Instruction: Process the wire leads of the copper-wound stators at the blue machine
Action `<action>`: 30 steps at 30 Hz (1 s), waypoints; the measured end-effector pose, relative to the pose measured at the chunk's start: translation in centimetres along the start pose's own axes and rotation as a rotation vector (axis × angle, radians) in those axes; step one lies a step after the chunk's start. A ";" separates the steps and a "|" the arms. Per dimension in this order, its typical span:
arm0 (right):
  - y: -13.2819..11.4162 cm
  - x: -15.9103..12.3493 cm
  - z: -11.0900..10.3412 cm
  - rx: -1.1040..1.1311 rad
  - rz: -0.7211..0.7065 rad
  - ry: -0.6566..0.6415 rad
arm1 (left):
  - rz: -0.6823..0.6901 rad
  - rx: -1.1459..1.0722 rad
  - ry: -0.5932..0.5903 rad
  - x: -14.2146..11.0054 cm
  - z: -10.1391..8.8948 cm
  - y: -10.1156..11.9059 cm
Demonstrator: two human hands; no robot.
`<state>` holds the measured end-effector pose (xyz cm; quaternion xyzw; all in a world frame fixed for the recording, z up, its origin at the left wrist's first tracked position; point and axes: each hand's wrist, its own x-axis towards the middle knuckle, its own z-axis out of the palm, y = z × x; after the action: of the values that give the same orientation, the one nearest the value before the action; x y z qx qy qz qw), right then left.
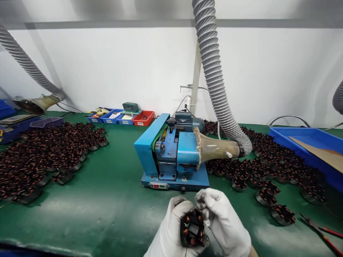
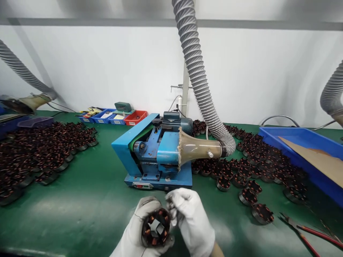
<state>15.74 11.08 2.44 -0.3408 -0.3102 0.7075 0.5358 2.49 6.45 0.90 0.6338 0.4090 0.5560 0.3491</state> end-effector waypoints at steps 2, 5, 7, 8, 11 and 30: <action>-0.2 0.7 -0.6 0.169 -0.044 0.117 | -0.001 0.045 0.067 0.2 0.2 0.0; 0.8 1.2 -1.2 0.117 -0.216 0.241 | -0.112 0.054 0.099 0.9 0.3 -0.7; 2.3 1.2 -1.0 -0.031 -0.251 0.245 | -0.238 -0.005 0.105 1.6 0.5 -1.8; 3.1 1.2 -0.7 -0.109 -0.254 0.242 | -0.294 -0.050 0.120 2.0 0.7 -2.4; 4.9 1.9 0.2 -0.339 -0.236 0.261 | -0.406 -0.139 0.183 3.2 1.5 -4.4; 5.5 4.5 -0.1 -0.666 -0.298 0.296 | -0.432 -0.236 0.201 5.5 1.7 -5.7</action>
<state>11.91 14.18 -2.68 -0.5457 -0.4882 0.4257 0.5317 3.70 13.85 -2.17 0.4281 0.4999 0.5727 0.4887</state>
